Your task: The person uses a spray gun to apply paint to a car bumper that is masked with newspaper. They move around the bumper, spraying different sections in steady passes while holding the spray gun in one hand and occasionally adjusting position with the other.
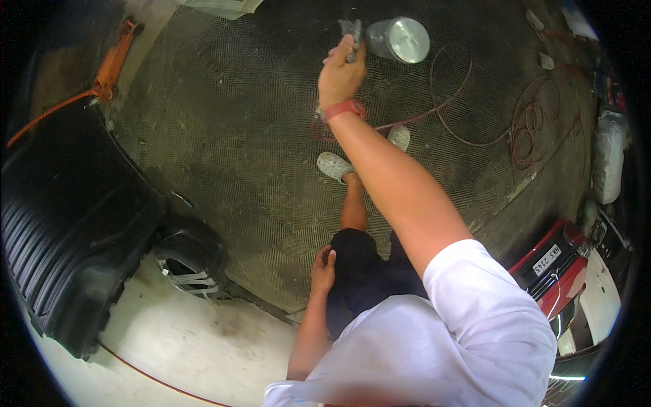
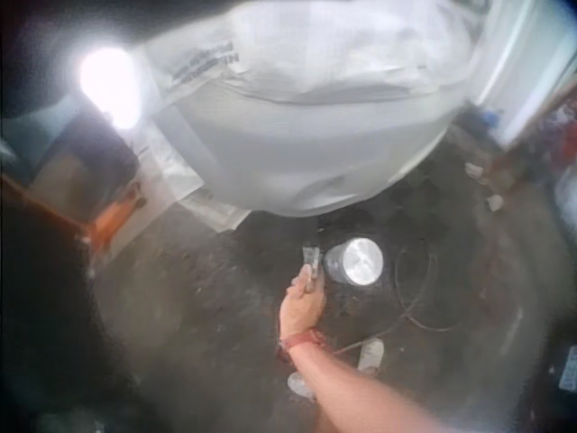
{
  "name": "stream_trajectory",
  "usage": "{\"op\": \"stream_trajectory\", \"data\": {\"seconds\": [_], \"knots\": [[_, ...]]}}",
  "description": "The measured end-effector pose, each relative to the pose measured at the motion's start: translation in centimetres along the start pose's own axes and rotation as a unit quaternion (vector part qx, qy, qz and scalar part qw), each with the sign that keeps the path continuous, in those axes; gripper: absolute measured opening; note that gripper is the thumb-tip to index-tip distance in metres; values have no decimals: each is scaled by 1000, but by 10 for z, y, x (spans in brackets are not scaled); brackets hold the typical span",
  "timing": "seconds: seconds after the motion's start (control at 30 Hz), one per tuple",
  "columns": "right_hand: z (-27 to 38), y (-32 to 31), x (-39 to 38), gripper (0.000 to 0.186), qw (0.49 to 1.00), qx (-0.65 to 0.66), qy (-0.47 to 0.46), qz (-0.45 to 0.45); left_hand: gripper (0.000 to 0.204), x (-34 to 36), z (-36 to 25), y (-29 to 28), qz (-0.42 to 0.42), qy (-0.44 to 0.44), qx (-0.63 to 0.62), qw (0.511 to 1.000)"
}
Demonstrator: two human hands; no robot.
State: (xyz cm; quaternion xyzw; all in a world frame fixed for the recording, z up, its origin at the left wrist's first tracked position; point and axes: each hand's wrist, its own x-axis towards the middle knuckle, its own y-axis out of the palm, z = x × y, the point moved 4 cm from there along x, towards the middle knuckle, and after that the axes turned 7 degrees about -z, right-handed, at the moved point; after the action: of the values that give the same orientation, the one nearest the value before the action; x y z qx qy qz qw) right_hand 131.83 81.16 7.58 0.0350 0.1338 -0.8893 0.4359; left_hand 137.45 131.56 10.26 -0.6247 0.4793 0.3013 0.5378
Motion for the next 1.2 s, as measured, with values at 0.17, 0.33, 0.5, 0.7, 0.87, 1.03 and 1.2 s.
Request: {"op": "stream_trajectory", "data": {"seconds": [0.17,0.33,0.5,0.7,0.87,1.03,1.2], "knots": [[-11,73,-11,54,994,-35,-102,-31,62,5,6,-16,4,-4,-8,1000],[-3,104,-26,51,989,63,-93,99,61,11,23,-33,3,-39,-3,999],[-16,65,-16,45,990,-8,-143,17,65,27,44,-37,19,-37,-45,998],[-2,7,-39,40,986,35,-142,-77,61,21,24,-52,31,-38,-67,997],[15,40,-45,42,994,32,-99,-24,60,29,13,-67,25,-8,-45,999],[46,84,-58,52,993,21,-111,43,59,30,8,-84,9,-7,-48,999],[72,72,-65,45,992,72,-30,102,59,33,19,-94,3,9,-27,1000]]}}
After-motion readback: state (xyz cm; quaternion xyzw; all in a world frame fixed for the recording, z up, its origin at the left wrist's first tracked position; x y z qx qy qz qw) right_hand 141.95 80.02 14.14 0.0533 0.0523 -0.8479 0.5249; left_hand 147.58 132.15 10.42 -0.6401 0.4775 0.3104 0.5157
